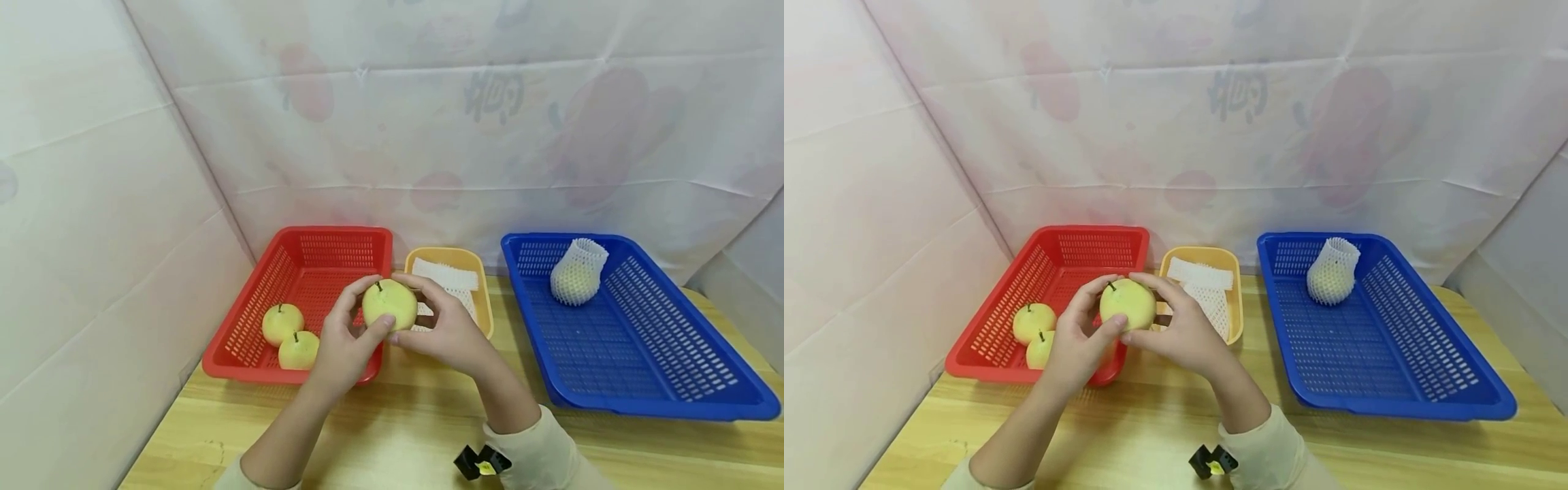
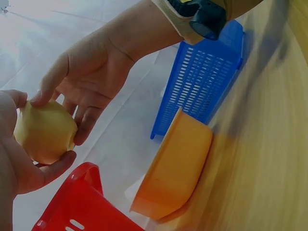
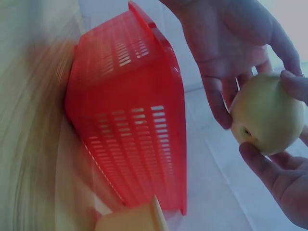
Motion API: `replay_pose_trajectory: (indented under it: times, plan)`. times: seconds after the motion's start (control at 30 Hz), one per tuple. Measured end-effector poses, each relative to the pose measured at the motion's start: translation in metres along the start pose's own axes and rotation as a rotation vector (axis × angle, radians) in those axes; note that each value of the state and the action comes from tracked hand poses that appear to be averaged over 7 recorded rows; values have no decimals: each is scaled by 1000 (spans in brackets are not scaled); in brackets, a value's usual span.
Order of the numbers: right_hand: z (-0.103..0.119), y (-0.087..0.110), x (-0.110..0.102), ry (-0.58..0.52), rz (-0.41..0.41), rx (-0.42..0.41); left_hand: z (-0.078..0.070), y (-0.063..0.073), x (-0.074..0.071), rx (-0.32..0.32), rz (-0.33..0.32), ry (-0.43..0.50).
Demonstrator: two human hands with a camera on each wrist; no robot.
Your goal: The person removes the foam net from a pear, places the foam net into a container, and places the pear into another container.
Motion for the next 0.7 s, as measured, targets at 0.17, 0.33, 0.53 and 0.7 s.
replay_pose_trajectory:
  times: [0.17,0.33,0.53,0.7]
  plan:
    - [4,-7,8,-50,-8,-16,-5,-5,-8,8,-19,-24]
    - [8,-13,14,-158,12,-49,-9,-9,-16,14,-20,-25]
    - [7,-25,24,-220,-36,-40,-14,-14,-26,0,-15,-67]
    - [8,-39,43,-165,-133,-12,-17,-13,-44,-88,-60,-232]
Point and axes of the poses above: each hand's wrist, its own y-axis away from the middle knuckle, its own x-axis out of the palm, z = x × y, the point moved 5 cm from there along -y, towards the middle knuckle, and after that the axes turned 13 degrees about y, right-handed, at the moved point
